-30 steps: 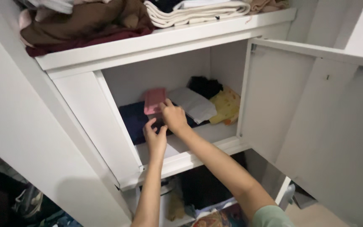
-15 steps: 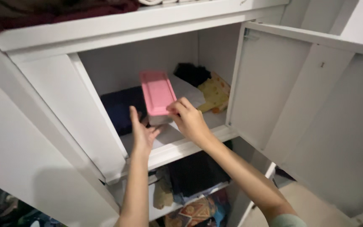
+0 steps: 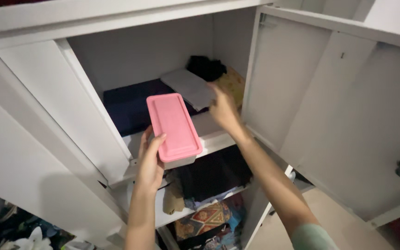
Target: The person picks up several personal items from a bed and places them into various compartments of a white cabinet.
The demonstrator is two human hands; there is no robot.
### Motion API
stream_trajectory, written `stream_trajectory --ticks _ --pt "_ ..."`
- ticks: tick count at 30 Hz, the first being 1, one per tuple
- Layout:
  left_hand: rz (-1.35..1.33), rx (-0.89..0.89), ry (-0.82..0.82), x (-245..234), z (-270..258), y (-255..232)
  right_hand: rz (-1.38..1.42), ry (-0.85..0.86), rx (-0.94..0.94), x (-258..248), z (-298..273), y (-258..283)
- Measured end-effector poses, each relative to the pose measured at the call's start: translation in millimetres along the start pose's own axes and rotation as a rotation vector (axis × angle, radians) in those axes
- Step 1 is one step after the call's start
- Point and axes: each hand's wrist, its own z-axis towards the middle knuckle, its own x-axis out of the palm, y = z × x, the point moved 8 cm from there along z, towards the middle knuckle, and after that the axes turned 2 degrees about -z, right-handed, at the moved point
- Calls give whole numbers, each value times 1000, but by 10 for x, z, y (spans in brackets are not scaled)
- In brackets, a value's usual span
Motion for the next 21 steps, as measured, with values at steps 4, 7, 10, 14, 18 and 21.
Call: stream_trajectory --ticks 4,7,10,14,18,21 --pt "-1 -35 -43 -77 -161 89 -143 252 458 615 356 -673" --pt "-9 4 -36 -109 -226 58 -289 285 534 765 349 -878" --pt "-6 21 -33 -138 -308 3 -383 308 552 857 366 -973" --pt "-7 58 -16 -149 -371 -71 -312 314 676 971 283 -1255" --pt "-16 44 -58 -168 -392 -61 -34 161 574 1210 310 -1590" --pt "-22 40 -32 -141 -412 -66 195 35 560 1250 259 -1701"
